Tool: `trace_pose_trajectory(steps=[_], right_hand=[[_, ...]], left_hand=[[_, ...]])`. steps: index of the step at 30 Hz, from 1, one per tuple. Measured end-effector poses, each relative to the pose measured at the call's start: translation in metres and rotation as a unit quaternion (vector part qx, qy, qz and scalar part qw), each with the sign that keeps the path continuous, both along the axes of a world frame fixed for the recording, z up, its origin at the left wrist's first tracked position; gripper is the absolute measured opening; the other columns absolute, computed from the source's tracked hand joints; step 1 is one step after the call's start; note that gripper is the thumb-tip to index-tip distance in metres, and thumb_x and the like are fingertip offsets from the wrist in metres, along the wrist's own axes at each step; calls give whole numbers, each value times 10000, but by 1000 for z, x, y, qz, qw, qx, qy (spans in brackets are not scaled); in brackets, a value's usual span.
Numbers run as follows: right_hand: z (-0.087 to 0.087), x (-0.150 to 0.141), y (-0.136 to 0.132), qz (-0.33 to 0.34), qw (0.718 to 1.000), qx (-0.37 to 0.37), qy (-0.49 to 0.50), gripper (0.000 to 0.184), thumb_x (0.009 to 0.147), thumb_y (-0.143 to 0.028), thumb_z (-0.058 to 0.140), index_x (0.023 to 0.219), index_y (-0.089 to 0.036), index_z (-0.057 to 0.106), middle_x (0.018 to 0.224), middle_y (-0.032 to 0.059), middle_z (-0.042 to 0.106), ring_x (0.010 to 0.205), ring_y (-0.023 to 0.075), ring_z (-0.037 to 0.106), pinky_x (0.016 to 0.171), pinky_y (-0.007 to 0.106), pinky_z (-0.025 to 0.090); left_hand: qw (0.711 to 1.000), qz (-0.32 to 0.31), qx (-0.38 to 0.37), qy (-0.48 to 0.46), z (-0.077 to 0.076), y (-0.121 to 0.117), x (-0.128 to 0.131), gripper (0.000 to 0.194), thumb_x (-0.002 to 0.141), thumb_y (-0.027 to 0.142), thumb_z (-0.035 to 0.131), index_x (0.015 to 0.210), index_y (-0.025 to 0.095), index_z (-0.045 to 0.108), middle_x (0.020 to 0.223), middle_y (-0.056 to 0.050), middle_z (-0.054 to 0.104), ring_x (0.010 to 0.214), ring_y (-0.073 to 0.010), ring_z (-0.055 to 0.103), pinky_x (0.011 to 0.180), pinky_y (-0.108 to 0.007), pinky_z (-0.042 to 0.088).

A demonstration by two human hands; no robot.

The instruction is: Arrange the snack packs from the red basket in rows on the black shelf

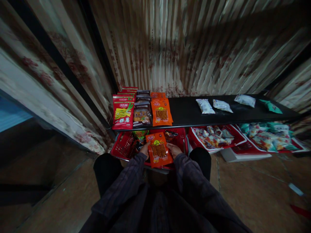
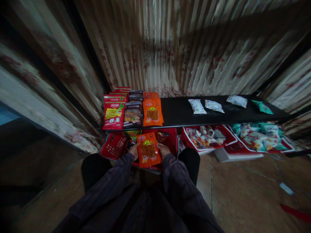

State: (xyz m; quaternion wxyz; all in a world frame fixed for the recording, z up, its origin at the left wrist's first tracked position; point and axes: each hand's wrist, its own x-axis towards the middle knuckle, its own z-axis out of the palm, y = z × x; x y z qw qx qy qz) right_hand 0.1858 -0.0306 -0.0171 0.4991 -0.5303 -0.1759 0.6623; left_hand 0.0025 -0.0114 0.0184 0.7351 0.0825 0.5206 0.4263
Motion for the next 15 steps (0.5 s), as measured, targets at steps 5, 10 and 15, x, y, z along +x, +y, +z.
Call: trace_pose_trajectory(steps=[5, 10, 15], right_hand=[[-5, 2, -1, -17, 1000, -11, -2, 174, 647, -155, 715, 818, -184, 718, 699, 41, 764, 812, 286, 752, 883, 477, 574], [-8, 1, -4, -18, 1000, -7, 1, 155, 677, -183, 692, 832, -188, 700, 720, 38, 767, 816, 273, 752, 861, 464, 580], [-10, 0, -6, -13, 1000, 23, -9, 185, 670, -261, 757, 829, -182, 702, 777, 46, 772, 881, 260, 737, 879, 443, 571]], left_hand=[[999, 1, -23, 31, -1, -3, -5, 126, 915, 250, 560, 895, 156, 641, 705, -38, 712, 692, -180, 721, 703, -286, 589], [997, 0, -33, 68, -8, -5, -7, 112, 894, 221, 600, 799, 162, 611, 649, -15, 674, 576, -130, 661, 597, -222, 531], [995, 2, -25, 95, -13, 0, -5, 101, 885, 229, 625, 802, 175, 603, 623, 13, 649, 602, -124, 656, 576, -205, 495]])
